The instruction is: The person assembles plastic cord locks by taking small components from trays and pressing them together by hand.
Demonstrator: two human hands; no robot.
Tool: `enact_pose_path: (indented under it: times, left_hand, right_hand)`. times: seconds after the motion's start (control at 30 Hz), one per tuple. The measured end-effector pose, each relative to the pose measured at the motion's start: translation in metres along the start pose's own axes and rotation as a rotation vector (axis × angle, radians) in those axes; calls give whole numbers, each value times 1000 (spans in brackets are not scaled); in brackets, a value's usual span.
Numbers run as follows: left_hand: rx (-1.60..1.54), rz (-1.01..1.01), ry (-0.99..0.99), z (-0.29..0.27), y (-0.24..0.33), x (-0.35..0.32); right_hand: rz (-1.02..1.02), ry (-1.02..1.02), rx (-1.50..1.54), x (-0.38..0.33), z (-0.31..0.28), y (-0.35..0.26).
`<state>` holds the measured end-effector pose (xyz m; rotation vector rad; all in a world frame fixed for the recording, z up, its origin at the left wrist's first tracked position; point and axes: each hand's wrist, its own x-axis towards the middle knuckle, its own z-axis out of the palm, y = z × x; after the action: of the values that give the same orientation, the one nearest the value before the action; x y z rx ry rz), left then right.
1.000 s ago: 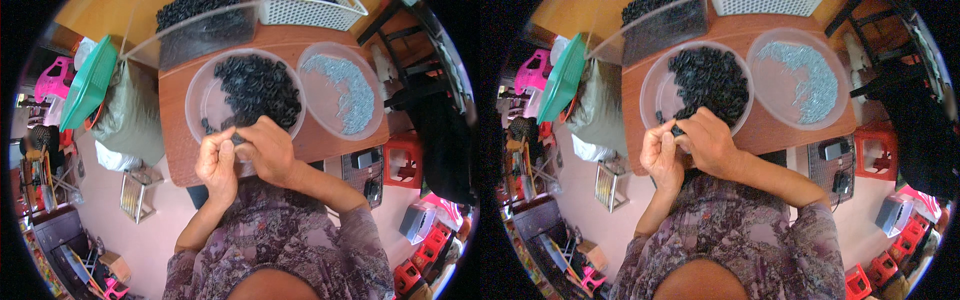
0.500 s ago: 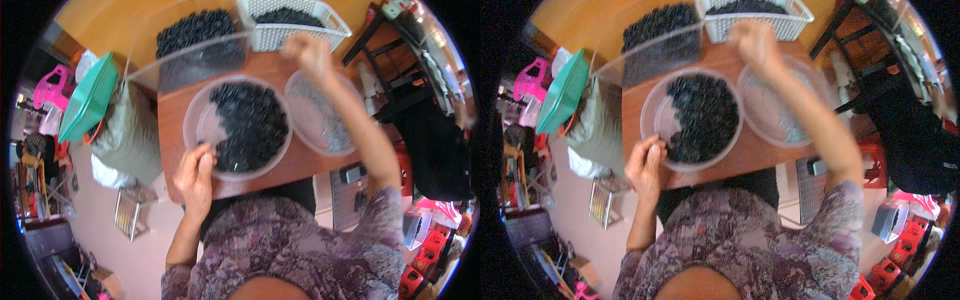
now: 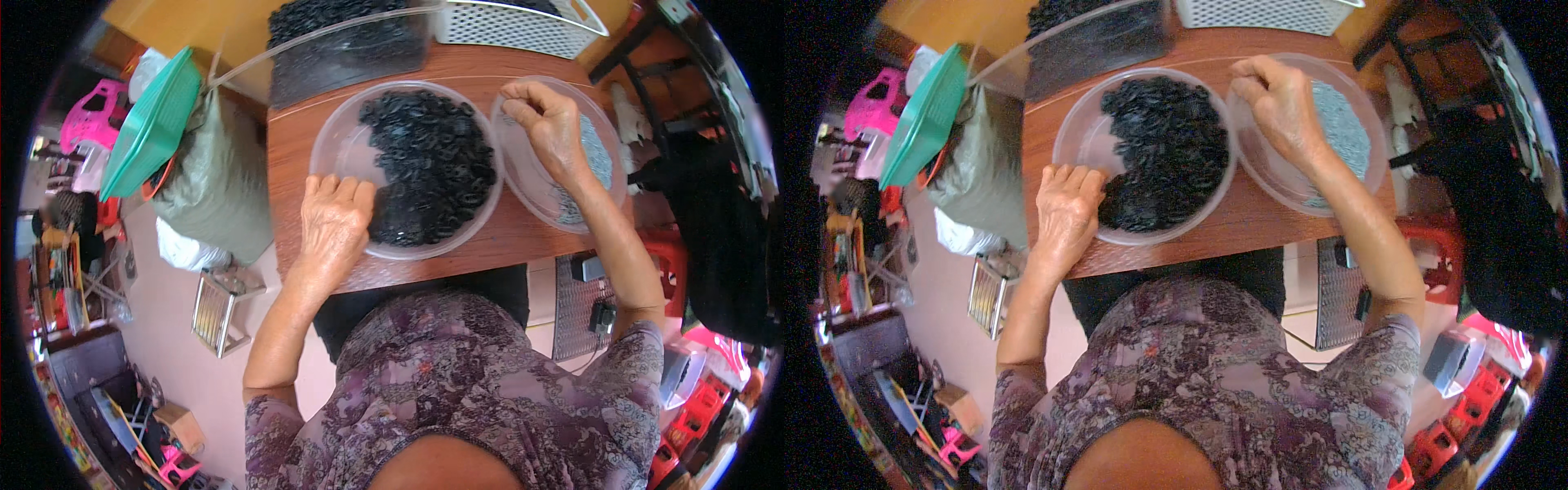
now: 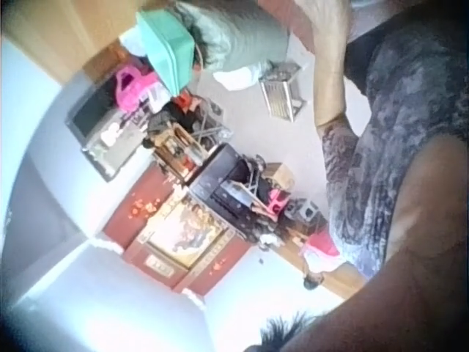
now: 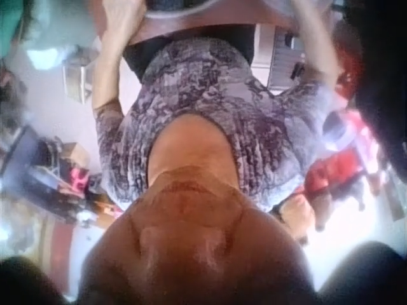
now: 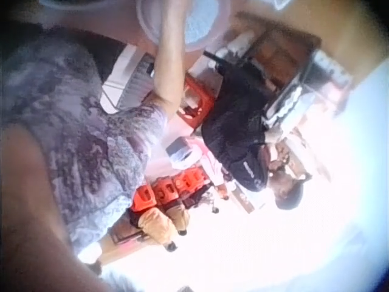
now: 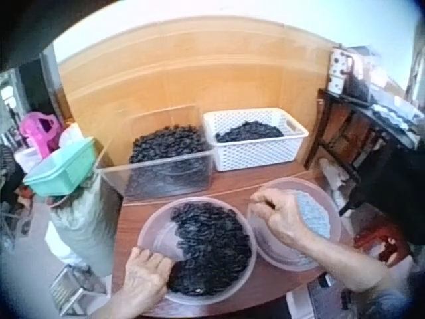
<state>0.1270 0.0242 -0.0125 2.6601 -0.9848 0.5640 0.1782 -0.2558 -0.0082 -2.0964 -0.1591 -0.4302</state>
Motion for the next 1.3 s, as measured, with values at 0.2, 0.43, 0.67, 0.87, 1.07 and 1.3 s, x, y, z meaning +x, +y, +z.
enact_pose_path:
  times: [0.2,0.43,0.67,0.87,1.07,1.3]
  left_hand:
    - [71,25,-264,7,-3,9]
    - [-168,-98,-358,5,-12,22]
    - [-274,-199,-278,-4,-5,13]
    - [-432,-363,-107,-18,8,5]
    - [-887,-628,15,-9,10,-10]
    - [-1317,-848,53,-9,24,-7]
  right_hand:
    - [52,25,-28,-18,-39,-1]
    - [109,-65,-151,-41,-49,25]
    - [-126,-200,-365,-27,-18,32]
    - [-173,-256,-478,-10,8,35]
    - [-409,-209,-649,-9,19,32]
    - [-387,-262,-698,-11,16,37]
